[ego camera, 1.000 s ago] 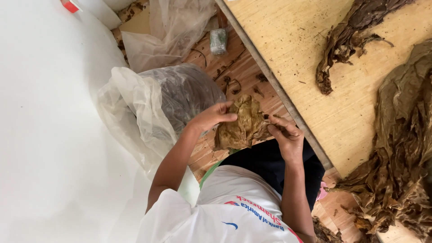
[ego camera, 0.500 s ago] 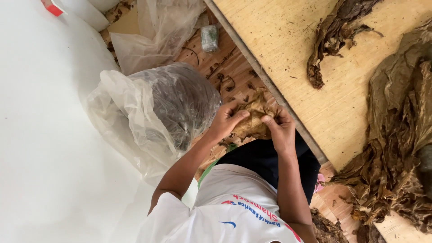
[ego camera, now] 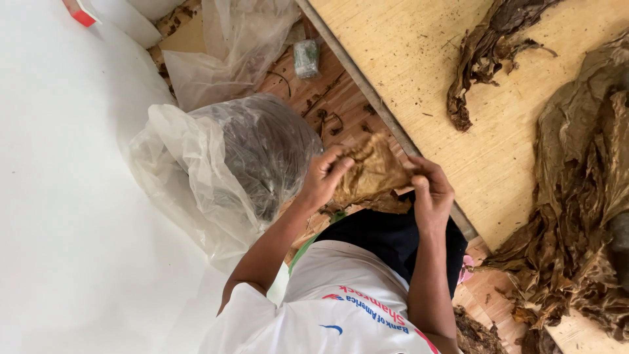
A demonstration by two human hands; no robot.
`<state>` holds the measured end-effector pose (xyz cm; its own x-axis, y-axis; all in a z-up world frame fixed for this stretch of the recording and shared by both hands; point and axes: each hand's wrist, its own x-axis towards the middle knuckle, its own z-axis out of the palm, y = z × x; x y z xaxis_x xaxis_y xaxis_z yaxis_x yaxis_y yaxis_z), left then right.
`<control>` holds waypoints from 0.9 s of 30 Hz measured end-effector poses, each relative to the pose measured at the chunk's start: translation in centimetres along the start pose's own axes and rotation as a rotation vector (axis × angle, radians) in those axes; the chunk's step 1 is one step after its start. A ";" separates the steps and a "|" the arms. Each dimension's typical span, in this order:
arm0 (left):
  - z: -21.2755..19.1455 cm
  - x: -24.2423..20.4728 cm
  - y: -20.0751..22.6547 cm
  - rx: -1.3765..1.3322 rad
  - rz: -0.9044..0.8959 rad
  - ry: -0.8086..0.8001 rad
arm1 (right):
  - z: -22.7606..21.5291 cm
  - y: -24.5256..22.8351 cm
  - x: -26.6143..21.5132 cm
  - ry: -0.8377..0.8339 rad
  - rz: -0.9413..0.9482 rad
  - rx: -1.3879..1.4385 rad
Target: The person places several smooth stones onto a large, dried leaf spread on a wooden table to flatten it. They adjust the stones and smooth the leaf surface with their hands. Another person is also seen working on similar leaves in the background.
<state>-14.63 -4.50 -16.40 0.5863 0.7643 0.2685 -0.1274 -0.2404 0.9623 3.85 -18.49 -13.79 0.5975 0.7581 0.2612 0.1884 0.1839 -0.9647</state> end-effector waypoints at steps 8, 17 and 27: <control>2.3 1.5 3.0 -0.009 0.158 -0.094 | 2.1 0.6 0.9 -0.171 -0.090 -0.075; 1.4 1.6 2.6 0.061 0.204 0.080 | 2.2 0.8 0.6 0.080 -0.043 -0.038; 1.8 1.4 1.5 0.067 0.231 0.148 | 0.6 0.9 0.7 0.259 -0.163 -0.228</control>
<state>-12.55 -4.83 -14.65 0.4238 0.7628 0.4883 -0.1877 -0.4534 0.8713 3.98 -17.40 -14.46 0.7171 0.5418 0.4384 0.4482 0.1232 -0.8854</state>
